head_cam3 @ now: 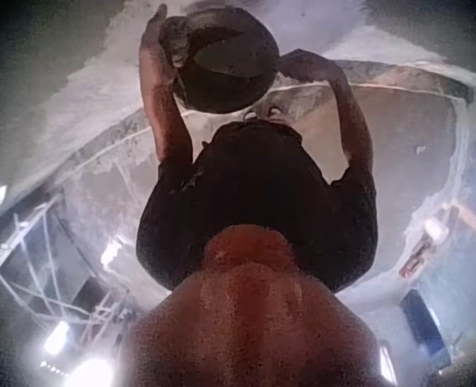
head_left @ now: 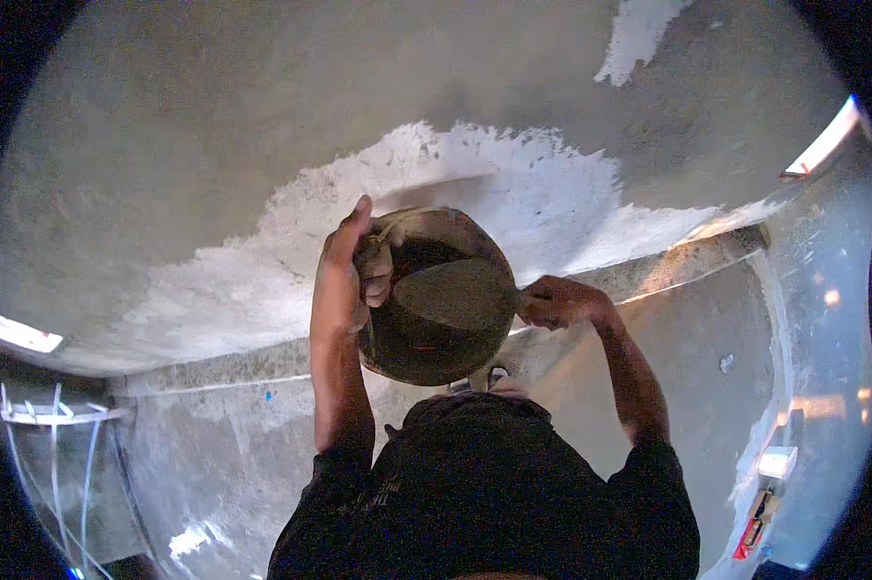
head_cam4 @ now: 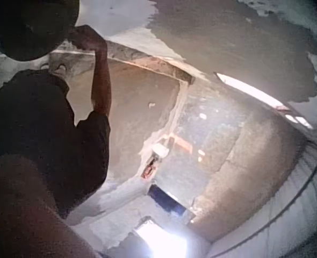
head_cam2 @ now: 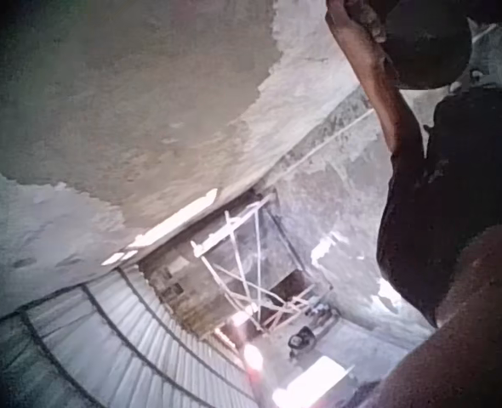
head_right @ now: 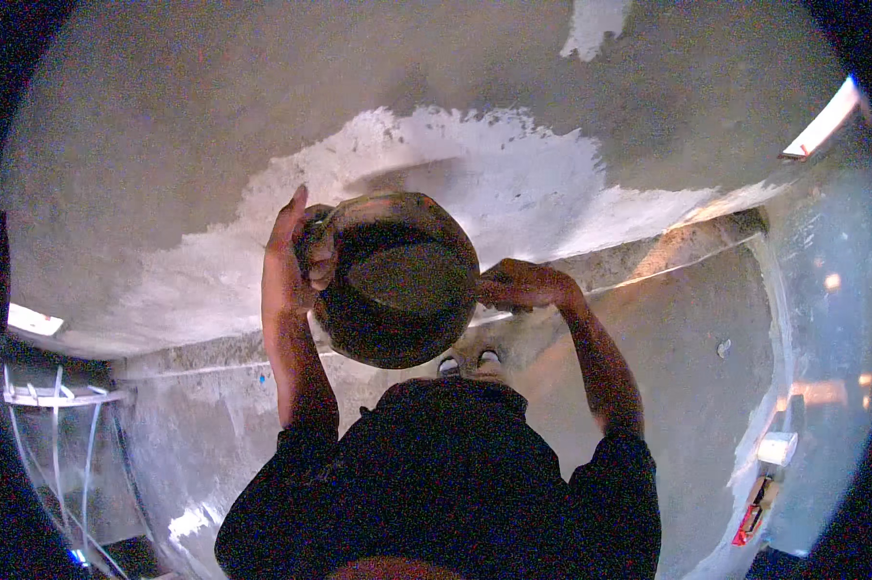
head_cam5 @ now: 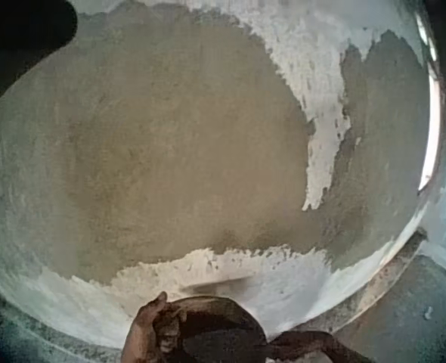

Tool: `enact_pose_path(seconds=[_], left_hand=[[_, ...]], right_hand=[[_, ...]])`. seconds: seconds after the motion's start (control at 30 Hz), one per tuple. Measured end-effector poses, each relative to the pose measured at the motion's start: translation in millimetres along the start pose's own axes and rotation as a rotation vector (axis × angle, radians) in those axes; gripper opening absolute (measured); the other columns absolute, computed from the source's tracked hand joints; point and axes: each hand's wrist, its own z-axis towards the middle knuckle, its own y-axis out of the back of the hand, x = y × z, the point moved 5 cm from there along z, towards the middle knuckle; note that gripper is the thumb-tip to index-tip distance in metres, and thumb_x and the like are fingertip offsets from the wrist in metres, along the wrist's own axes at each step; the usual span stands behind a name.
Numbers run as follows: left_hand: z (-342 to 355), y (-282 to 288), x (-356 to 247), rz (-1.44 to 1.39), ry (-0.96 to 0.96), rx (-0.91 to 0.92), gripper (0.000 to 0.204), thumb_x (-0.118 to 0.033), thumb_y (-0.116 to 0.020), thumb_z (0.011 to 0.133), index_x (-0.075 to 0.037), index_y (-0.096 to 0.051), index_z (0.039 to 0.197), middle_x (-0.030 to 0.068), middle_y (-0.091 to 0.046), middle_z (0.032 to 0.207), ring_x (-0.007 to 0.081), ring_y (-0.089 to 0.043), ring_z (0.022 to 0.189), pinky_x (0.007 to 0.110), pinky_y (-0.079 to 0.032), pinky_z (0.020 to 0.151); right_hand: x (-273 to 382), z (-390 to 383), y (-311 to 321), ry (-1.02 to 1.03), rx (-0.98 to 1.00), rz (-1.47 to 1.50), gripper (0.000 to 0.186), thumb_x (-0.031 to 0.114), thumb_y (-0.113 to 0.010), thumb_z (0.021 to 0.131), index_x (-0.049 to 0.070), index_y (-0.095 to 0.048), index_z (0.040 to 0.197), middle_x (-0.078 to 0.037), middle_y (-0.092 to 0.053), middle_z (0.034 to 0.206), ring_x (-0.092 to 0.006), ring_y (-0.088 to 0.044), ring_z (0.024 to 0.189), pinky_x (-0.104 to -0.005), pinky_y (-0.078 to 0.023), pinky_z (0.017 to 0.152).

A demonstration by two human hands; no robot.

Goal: The person holds a bucket of mortar, scoops the mortar using a trowel, and spreads it across the wall.

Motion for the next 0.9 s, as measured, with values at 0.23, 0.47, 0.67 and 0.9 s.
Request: enact_pose_path(seconds=[0.23,0.47,0.67,0.9], left_hand=[[3.2,-10.2,-5.7,-0.006,-0.087,-0.116,0.045,-0.050,-0.050,0.084,-0.006,-0.054,0.072,-0.0058,-0.032,0.046,0.0058,-0.027,0.035,0.023,-0.020,0.033],[-3.0,-23.6,-17.6,0.193,-0.242,-0.304,0.033,-0.039,-0.056,0.080,-0.008,-0.055,0.070,-0.0047,-0.038,0.047,0.0055,-0.029,0.037,0.022,-0.021,0.036],[-12.9,-23.9,-25.8,0.122,-0.345,-0.346,0.028,-0.029,-0.057,0.079,-0.002,-0.058,0.084,-0.0024,-0.042,0.054,0.0067,-0.033,0.040,0.023,-0.024,0.037],[-18.6,-27.2,-26.3,0.111,-0.284,-0.465,0.034,-0.027,-0.060,0.079,0.001,-0.057,0.099,0.0039,-0.055,0.075,0.0100,-0.046,0.056,0.022,-0.036,0.048]], right_hand=[[-61.8,-38.2,5.3,0.233,-0.352,0.358,0.036,0.026,-0.064,0.073,0.000,-0.058,0.097,-0.005,-0.059,0.079,-0.0121,-0.054,0.070,-0.0286,-0.045,0.062],[-41.3,-57.3,33.8,0.781,-0.400,0.720,0.042,0.030,-0.056,0.085,0.002,-0.045,0.114,-0.004,-0.052,0.079,-0.0113,-0.050,0.058,-0.0254,-0.043,0.049],[-28.1,-56.1,86.5,0.870,-0.855,0.850,0.038,0.038,-0.047,0.090,0.004,-0.047,0.106,-0.004,-0.051,0.069,-0.0098,-0.043,0.042,-0.0242,-0.038,0.037],[-41.6,-34.5,130.7,0.941,-1.179,0.827,0.029,0.029,-0.050,0.090,0.005,-0.043,0.105,0.000,-0.043,0.062,-0.0081,-0.042,0.043,-0.0235,-0.038,0.036]])
